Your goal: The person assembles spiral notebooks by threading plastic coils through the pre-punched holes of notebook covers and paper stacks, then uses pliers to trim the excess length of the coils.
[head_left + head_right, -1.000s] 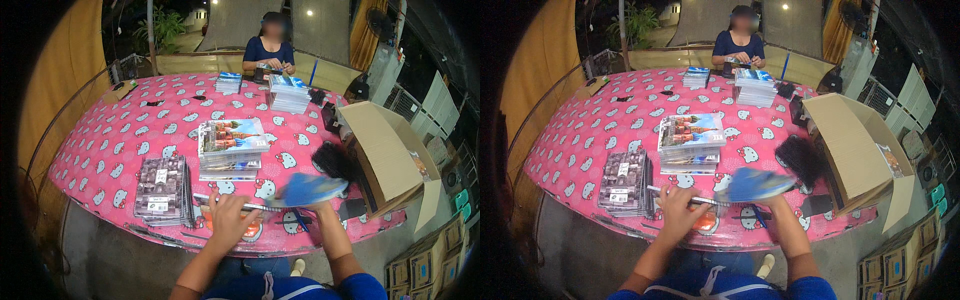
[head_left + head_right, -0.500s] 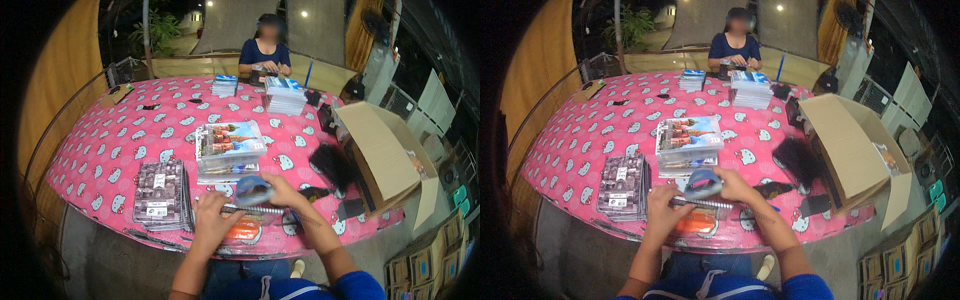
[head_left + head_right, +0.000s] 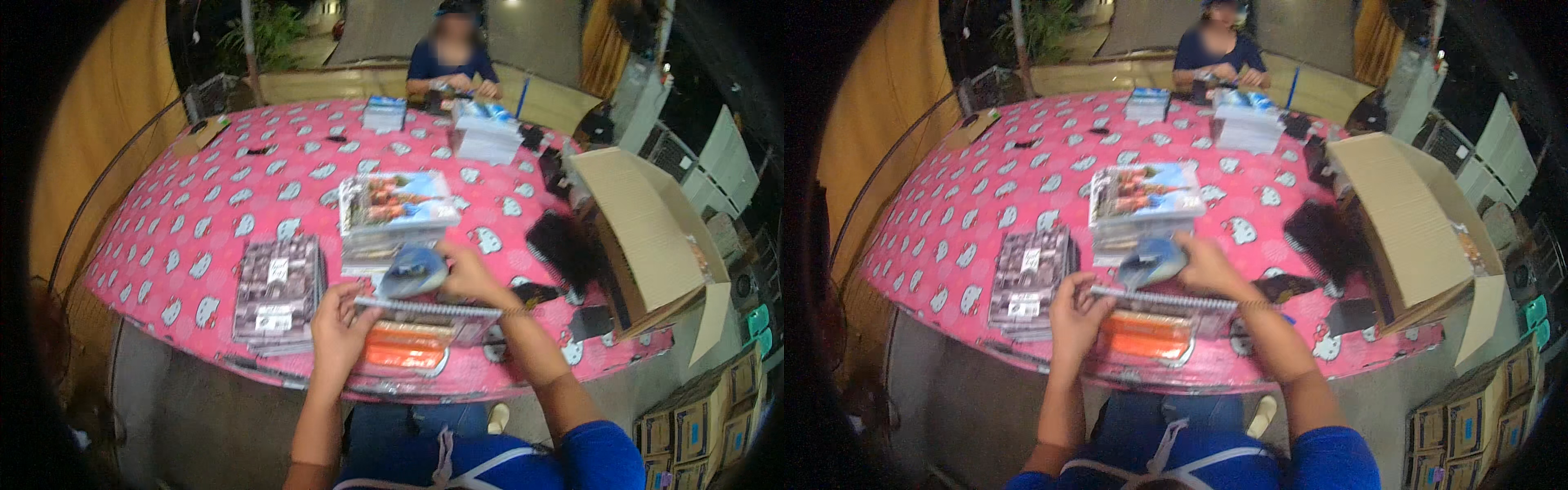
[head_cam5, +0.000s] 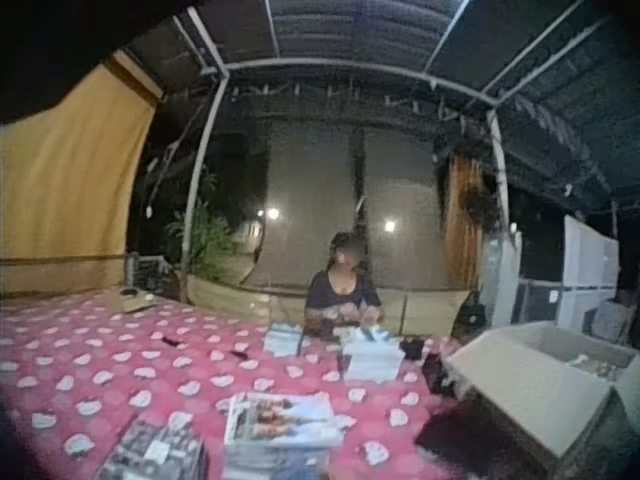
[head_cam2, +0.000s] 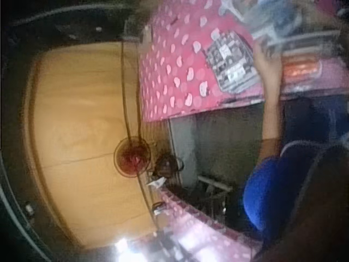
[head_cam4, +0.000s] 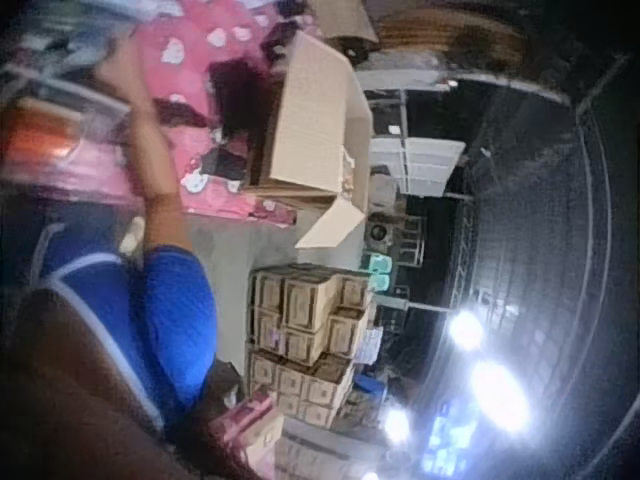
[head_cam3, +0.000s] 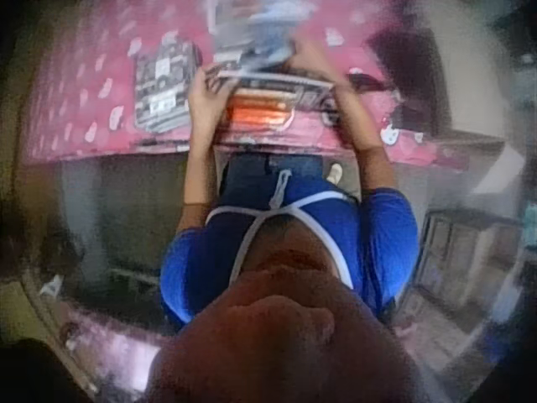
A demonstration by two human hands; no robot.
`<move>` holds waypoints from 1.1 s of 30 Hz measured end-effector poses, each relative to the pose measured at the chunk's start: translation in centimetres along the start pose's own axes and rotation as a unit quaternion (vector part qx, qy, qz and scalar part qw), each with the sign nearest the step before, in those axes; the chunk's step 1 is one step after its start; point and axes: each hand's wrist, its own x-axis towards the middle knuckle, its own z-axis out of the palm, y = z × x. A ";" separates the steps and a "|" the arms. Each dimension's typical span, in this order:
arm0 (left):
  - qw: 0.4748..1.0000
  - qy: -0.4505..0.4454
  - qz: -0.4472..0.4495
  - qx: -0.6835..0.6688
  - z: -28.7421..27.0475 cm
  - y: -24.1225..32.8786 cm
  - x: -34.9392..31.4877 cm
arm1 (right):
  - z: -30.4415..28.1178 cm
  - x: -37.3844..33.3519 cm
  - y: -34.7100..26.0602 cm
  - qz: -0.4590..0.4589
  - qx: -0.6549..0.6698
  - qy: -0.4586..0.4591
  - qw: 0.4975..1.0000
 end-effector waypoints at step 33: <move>0.888 -0.152 0.350 0.255 0.0 7.0 -4.6 | -0.1 -19.2 7.3 0.113 -0.263 0.109 0.952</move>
